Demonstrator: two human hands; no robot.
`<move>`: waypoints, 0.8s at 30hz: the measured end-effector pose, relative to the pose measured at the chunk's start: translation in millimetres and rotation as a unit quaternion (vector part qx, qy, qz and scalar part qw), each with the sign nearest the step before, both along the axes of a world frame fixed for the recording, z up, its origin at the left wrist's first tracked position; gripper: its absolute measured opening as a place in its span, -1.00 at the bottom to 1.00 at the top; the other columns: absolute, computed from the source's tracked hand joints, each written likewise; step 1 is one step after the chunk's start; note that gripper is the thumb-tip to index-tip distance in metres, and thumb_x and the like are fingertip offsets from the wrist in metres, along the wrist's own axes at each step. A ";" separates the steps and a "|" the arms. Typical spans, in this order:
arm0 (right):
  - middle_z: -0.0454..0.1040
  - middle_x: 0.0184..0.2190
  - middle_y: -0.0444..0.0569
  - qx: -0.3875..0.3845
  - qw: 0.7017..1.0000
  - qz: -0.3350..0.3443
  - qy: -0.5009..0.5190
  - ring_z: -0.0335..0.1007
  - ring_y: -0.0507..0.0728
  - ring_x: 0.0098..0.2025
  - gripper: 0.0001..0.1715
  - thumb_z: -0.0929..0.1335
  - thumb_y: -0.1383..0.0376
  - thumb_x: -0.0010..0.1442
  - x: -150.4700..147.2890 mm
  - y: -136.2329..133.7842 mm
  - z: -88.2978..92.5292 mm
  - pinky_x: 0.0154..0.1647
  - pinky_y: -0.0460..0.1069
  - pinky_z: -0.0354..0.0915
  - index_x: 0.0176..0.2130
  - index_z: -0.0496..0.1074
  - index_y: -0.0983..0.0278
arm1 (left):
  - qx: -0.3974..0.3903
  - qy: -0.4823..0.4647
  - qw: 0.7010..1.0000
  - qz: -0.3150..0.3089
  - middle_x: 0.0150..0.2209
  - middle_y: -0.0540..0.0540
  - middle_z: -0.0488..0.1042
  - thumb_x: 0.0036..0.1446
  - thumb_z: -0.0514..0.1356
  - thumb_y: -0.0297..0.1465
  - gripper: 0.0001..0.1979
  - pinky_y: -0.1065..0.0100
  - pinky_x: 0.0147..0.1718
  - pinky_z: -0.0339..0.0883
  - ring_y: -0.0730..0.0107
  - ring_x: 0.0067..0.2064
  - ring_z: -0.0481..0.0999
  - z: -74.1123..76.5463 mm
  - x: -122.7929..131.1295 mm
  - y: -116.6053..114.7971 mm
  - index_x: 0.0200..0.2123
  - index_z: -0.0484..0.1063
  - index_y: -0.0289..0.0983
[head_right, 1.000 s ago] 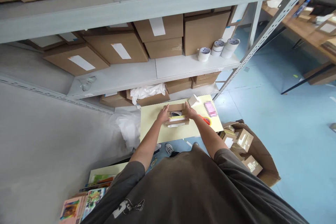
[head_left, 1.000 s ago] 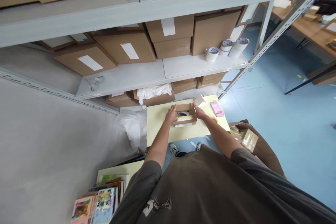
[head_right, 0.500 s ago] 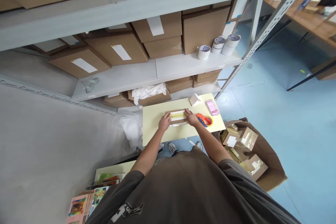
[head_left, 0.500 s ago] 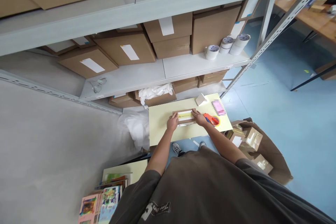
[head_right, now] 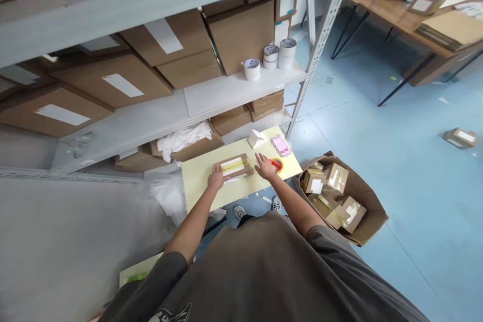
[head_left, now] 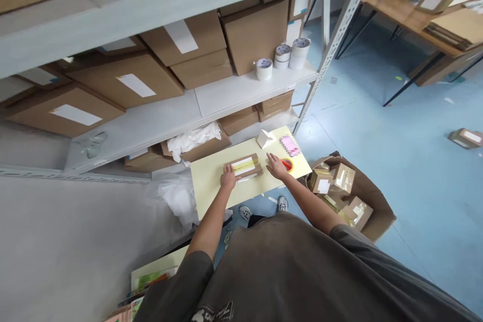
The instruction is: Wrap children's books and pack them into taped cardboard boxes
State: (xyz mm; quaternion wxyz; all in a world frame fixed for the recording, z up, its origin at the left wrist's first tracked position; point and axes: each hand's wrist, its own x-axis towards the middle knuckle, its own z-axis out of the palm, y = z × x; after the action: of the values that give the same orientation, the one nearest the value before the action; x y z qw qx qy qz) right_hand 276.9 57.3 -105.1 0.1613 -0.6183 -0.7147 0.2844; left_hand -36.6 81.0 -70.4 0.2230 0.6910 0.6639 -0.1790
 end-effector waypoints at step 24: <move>0.54 0.16 0.35 -0.212 0.971 -0.071 -0.086 0.46 0.44 0.22 -0.47 0.40 0.22 0.34 46.8 -8.3 -68.5 0.20 0.20 0.31 0.24 0.43 0.34 | -0.112 0.041 0.993 0.006 0.60 -0.39 -0.47 0.38 0.09 -0.02 0.01 -0.13 0.52 -0.18 -0.18 0.61 -0.48 -21.4 -3.3 11.6 0.61 -0.28 -0.45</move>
State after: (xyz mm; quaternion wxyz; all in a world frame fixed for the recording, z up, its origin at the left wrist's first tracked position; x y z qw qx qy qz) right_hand 323.6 49.0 -173.6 -0.0161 -0.7097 -0.6035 0.3632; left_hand -39.9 92.7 -91.8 0.2726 0.6496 0.6526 -0.2790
